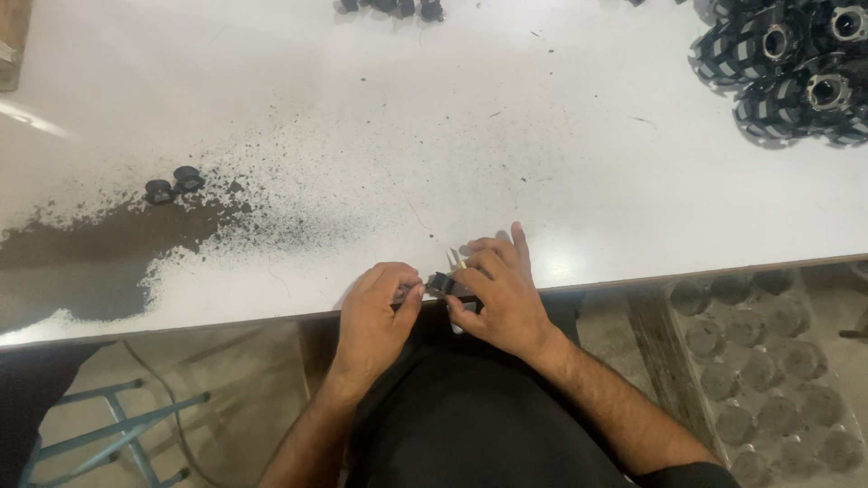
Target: The person sits at a workbench assembling omni wheels, pressing small black rollers into the holes around each wheel hub by hand and using a small blade-like tool to help seat them. They work on one wheel at a time, setting finished wheels aside and reaching for new hubs and rollers from piles on the table.
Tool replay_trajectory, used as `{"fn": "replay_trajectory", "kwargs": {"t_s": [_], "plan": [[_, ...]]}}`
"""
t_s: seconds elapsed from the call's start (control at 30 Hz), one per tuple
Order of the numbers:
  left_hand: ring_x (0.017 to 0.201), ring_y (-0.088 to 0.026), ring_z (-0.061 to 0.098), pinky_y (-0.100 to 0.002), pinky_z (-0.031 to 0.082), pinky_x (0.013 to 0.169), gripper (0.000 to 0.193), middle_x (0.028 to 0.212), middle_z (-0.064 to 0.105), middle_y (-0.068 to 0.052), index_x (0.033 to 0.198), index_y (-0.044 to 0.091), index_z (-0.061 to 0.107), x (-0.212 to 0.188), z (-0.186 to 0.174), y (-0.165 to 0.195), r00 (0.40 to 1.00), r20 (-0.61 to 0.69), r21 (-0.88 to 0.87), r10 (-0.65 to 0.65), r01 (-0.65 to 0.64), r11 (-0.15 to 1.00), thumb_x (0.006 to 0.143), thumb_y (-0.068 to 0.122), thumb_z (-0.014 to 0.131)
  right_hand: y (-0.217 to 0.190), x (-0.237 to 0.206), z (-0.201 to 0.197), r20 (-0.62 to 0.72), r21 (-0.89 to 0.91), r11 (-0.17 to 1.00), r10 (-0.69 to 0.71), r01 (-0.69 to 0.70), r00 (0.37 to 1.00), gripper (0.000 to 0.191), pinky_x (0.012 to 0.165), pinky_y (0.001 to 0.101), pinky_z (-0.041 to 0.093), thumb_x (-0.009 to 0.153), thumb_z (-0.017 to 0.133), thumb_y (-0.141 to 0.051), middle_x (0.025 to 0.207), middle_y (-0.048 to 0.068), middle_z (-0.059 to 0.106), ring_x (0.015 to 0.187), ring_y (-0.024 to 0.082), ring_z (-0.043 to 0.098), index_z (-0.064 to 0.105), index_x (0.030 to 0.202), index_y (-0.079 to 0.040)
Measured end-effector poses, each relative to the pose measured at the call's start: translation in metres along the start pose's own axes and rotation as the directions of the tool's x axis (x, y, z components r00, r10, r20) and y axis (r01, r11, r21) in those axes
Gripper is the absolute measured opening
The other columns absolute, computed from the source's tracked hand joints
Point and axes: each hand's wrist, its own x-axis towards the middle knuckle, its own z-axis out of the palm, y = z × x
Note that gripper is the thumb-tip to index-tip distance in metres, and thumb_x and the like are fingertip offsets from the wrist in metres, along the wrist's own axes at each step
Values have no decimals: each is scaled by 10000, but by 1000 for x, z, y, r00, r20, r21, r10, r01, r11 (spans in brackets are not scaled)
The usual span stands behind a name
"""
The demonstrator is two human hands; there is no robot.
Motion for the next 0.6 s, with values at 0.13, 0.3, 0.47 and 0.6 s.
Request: {"fn": "replay_trajectory", "kwargs": {"t_s": [0.13, 0.3, 0.47, 0.6], "plan": [[764, -224, 683, -347, 551, 679, 114, 935, 710, -76, 992, 52, 691, -3, -1, -1, 999, 22, -1, -44, 44, 999, 897, 99, 733, -1, 0, 1, 1, 1, 1000, 0, 0, 1000, 360, 1200, 731, 176, 727, 856, -207, 1035, 55, 578, 1239, 305, 529, 707, 1037, -103], [740, -242, 665, -375, 532, 656, 92, 937, 714, -84, 965, 44, 678, 2, -4, -2, 999, 40, 58, 31, -33, 998, 910, 110, 709, -4, 2, 0, 4, -13, 1000, 12, -12, 1000, 330, 1206, 734, 186, 733, 856, -201, 1019, 55, 572, 1222, 299, 537, 703, 1012, -116], [675, -234, 656, -371, 521, 615, 104, 813, 698, -101, 930, 36, 668, 1, 0, -2, 985, 60, -28, -162, 164, 986, 899, 128, 708, -7, 3, -3, -22, -22, 999, 23, -24, 999, 339, 1192, 725, 192, 735, 844, -187, 1049, 67, 602, 1244, 310, 533, 718, 1039, -109], [628, -215, 629, -368, 493, 572, 142, 750, 675, -120, 886, 14, 629, -2, 8, -7, 955, 105, -130, -276, 288, 949, 891, 126, 716, -13, -5, -2, -199, -2, 1000, -18, 18, 980, 341, 1194, 675, 235, 781, 830, -160, 1048, 76, 641, 1230, 339, 564, 715, 1092, -82]]}}
